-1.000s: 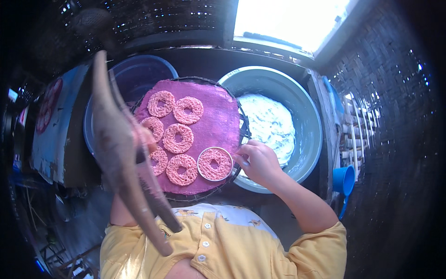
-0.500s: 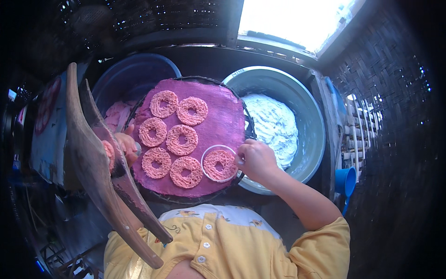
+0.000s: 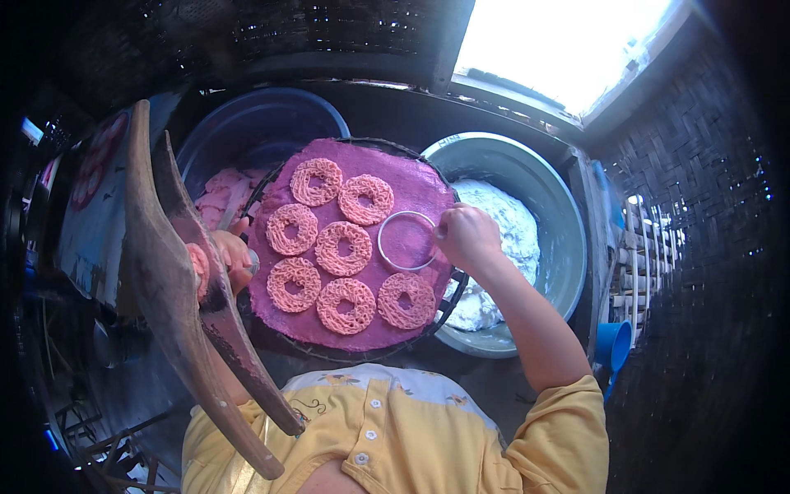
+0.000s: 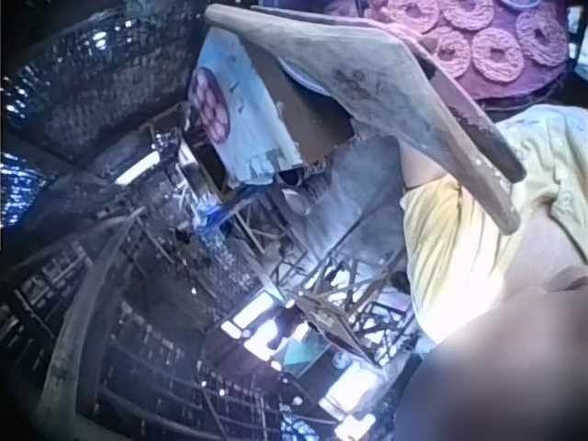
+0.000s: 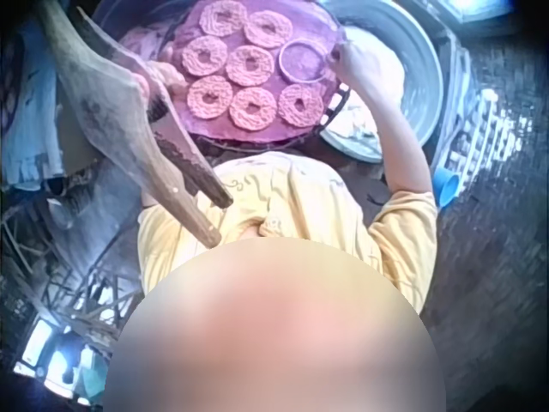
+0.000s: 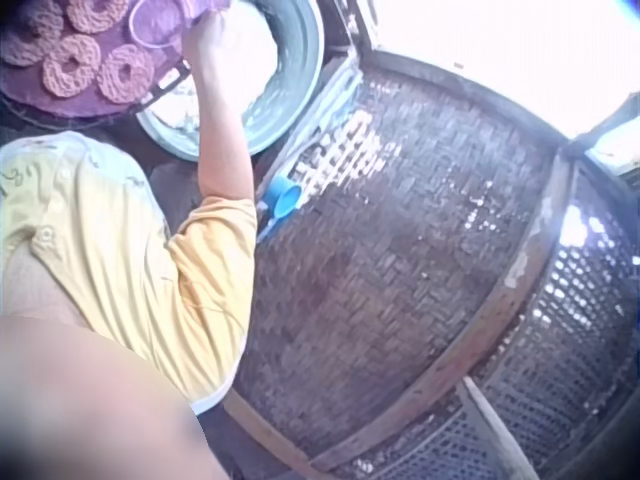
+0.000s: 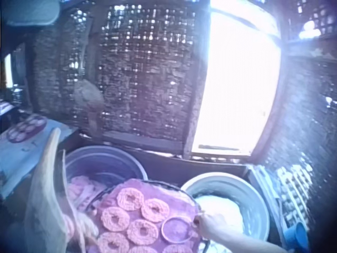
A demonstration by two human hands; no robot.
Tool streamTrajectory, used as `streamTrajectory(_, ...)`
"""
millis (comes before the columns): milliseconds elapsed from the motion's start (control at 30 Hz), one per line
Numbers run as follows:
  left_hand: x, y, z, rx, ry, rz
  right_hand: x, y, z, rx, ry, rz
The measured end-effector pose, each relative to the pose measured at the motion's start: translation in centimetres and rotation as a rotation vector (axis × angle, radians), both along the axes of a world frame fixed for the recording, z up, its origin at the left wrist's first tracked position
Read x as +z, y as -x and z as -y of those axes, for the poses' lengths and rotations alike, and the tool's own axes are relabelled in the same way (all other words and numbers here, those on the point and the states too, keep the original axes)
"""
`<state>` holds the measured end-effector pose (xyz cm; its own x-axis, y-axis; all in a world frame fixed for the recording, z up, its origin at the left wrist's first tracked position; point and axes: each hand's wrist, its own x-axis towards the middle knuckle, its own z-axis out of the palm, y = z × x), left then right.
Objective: The person uses a wooden press to extrude pink batter into ring shapes on a purple cloth inside a steamer basket. They then scoop white batter from a separate bowl and apply it into the centers of the pink rings. The finished items are transferred to a tray.
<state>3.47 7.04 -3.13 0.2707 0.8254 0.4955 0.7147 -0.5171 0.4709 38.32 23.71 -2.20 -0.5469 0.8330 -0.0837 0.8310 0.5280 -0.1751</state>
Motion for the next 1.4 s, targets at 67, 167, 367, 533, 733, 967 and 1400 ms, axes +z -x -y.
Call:
streamTrajectory(67,-0.3,0.0,0.6,-0.035,-0.007,-0.057,-0.1,0.2,0.2,0.008,-0.015,-0.015)
streamTrajectory(167,-0.8,0.0,1.1,-0.087,-0.023,-0.128,0.2,0.2,0.3,0.015,0.043,-0.053)
streamTrajectory(367,-1.2,0.2,1.6,-0.139,-0.04,-0.181,0.8,-2.4,-0.1,0.007,-0.248,-0.097)
streamTrajectory(533,-1.2,0.1,1.6,-0.174,-0.058,-0.206,0.0,-5.4,-0.2,0.383,-0.244,0.138)
streamTrajectory(733,-1.4,-0.2,1.8,-0.202,-0.074,-0.216,-0.3,-7.0,1.2,0.535,-0.283,0.164)
streamTrajectory(967,-1.9,-0.1,2.2,-0.225,-0.072,-0.224,-1.2,-5.5,7.8,0.659,-0.131,-0.098)
streamTrajectory(1400,-3.1,0.8,3.9,-0.237,-0.063,-0.236,1.0,-3.4,9.5,0.239,-0.092,-0.382)
